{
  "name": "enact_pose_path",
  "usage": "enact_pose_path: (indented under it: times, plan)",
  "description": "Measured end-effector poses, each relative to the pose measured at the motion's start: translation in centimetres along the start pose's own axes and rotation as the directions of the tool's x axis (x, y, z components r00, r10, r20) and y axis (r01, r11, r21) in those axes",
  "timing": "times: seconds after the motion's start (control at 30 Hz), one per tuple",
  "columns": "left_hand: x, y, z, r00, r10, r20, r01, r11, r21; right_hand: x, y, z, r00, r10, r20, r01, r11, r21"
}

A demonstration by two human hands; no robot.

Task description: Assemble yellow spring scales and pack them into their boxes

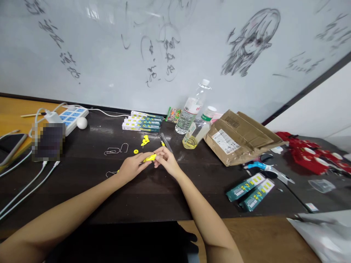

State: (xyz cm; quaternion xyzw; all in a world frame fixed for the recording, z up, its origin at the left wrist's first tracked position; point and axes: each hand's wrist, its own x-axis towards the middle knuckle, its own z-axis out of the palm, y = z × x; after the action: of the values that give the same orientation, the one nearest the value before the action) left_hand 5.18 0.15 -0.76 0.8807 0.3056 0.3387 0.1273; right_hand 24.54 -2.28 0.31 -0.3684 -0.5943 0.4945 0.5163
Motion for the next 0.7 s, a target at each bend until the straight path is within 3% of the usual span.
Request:
enact_pose_path:
  times: [0.23, 0.57, 0.7]
  plan:
    - [0.0, 0.2, -0.2, 0.991, 0.006, -0.136, -0.033, 0.980, -0.198, -0.2, -0.5, 0.7, 0.993, -0.117, -0.033, 0.116, 0.992, -0.041]
    - [0.3, -0.1, -0.3, 0.989, 0.024, -0.145, -0.065, 0.955, -0.288, -0.4, -1.2, 1.0, 0.992, -0.121, -0.035, 0.119, 0.990, -0.074]
    - [0.3, -0.1, -0.4, 0.984, -0.034, -0.175, -0.038, 0.919, -0.393, 0.0, -1.4, 1.9, 0.990, -0.130, -0.051, 0.129, 0.991, -0.029]
